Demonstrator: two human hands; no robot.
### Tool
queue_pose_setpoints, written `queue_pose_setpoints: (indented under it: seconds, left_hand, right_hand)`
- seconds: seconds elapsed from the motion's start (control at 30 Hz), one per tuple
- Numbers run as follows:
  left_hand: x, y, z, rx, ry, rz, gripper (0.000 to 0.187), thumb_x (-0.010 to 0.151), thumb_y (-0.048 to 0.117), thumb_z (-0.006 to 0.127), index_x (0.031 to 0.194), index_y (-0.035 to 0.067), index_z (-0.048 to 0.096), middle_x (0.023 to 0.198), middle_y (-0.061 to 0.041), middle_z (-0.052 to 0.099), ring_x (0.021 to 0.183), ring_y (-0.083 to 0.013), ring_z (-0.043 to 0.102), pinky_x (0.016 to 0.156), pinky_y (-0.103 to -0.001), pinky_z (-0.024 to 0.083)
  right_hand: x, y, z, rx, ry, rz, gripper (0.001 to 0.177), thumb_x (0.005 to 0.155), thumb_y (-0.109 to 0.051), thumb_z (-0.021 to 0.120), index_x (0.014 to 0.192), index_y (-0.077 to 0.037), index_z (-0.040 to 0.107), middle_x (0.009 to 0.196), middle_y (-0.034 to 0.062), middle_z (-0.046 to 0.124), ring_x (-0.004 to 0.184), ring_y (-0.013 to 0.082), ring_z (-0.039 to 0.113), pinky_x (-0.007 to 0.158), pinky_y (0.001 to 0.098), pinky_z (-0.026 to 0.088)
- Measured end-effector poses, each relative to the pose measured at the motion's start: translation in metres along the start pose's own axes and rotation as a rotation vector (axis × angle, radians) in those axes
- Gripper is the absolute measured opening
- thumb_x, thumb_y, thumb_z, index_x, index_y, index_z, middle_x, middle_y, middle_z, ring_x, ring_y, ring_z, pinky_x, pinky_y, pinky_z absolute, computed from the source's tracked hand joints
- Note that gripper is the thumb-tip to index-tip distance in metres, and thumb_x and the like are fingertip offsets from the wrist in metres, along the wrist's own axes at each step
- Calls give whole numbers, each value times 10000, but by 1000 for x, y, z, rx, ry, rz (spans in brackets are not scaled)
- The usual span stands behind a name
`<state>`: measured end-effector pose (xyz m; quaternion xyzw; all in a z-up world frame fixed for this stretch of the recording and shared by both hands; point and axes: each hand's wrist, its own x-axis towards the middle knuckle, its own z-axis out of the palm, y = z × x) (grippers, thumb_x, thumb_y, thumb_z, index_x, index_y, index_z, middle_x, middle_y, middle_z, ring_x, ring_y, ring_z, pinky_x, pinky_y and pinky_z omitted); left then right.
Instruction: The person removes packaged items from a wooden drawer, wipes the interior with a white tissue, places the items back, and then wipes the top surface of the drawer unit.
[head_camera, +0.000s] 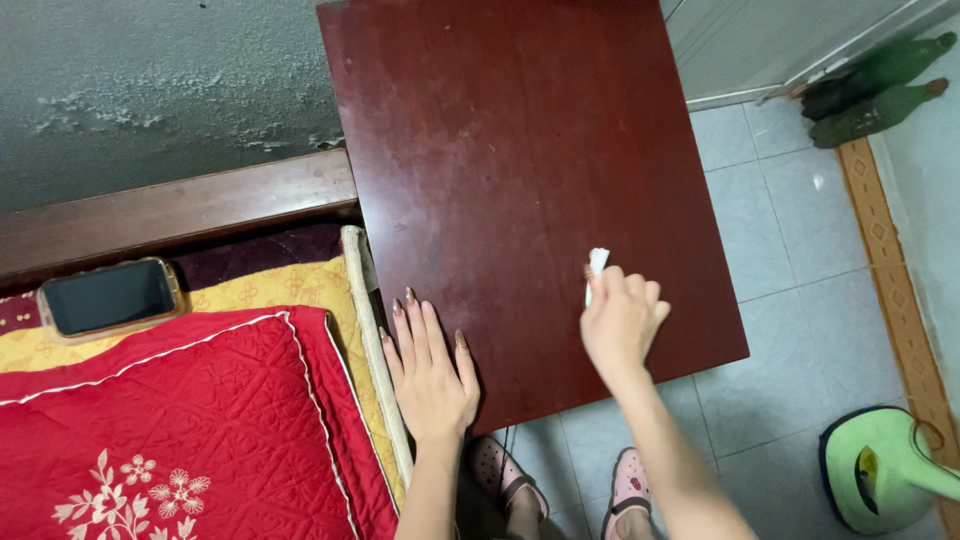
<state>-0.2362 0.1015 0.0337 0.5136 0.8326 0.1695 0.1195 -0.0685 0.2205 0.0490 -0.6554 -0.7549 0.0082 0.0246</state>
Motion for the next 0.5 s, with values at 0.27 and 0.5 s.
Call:
queue_pose_setpoints:
  seconds: [0.27,0.5]
  left_hand:
    - [-3,-6,4,-98,18,23,569,927,203,416,1435,-53,383,1531,-186,338,1447,-299,271,1186,-463,178]
    - [-3,-2,-1,-92,57,58,512,951,166,427,1410,-60,403,1516,-211,361,1434,-316,306,1189,-459,205]
  right_hand:
    - [-52,-88,1,316,-118,-386,132,876,-223,580,800,-124,620,778,66,559,822,281,511,698,449,358]
    - [-8,27,-6,-50,-69,-258,83,817,-163,581,854,-167,656,794,59,600,824,288,535,667,456,346]
